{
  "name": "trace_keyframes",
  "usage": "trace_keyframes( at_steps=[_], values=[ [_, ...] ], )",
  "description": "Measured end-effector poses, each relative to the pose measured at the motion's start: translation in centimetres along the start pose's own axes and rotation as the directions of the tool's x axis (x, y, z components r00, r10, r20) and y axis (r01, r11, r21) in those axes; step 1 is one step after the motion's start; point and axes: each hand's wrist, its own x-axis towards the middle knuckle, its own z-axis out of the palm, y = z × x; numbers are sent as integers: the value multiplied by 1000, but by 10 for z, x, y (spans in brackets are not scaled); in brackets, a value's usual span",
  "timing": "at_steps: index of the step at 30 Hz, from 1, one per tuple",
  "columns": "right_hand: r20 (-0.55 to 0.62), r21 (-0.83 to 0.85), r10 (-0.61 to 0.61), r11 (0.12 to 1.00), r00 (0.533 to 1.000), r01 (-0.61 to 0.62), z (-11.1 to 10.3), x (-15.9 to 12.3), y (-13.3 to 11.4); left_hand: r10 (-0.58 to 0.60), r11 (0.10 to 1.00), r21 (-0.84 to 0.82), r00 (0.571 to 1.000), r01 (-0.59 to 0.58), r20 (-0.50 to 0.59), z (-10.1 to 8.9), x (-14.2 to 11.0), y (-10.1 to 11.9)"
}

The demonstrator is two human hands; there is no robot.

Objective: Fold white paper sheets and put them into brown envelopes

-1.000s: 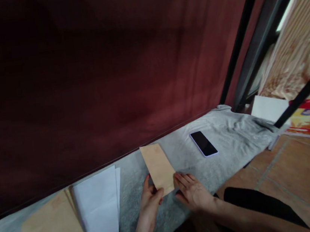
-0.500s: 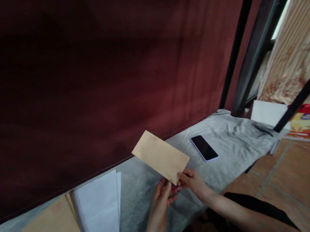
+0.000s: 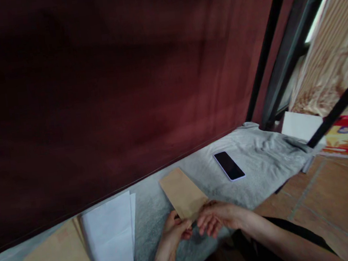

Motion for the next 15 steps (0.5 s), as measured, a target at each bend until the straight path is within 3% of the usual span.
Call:
trace_keyframes(
  at_steps=[2, 4, 6, 7, 8, 10, 11, 13, 15],
  values=[
    [7, -68, -76, 995, 997, 76, 1, -2, -5, 12, 999, 40, 1000, -12, 5, -4, 1, -2],
    [-117, -241, -314, 929, 942, 280, 5, -1, -7, 17, 997, 72, 1000, -18, 9, -7, 3, -2],
    [-156, -577, -566, 718, 810, 390, 8, 3, -4, 23, 995, 92, 1000, -23, -3, -7, 5, -1],
    [-104, -740, -644, 559, 758, 373, 9, 5, -1, 26, 995, 98, 1000, -24, -15, -7, 6, 0],
    [-23, -861, -677, 387, 735, 330, 8, 7, 5, 30, 994, 104, 999, -27, -28, -6, 7, 0],
    [121, -966, -651, 97, 749, 241, 5, 9, 18, 41, 992, 125, 997, -33, -62, -5, 8, 0],
    [156, -979, -630, 6, 761, 206, 3, 10, 24, 48, 990, 136, 996, -37, -77, -4, 8, 0],
    [177, -984, -614, -90, 769, 155, 0, 11, 35, 62, 987, 154, 993, -46, -98, -4, 8, -2],
    [175, -984, -611, -123, 772, 127, -2, 11, 41, 67, 988, 143, 991, -51, -114, -8, 6, -2]
  ],
)
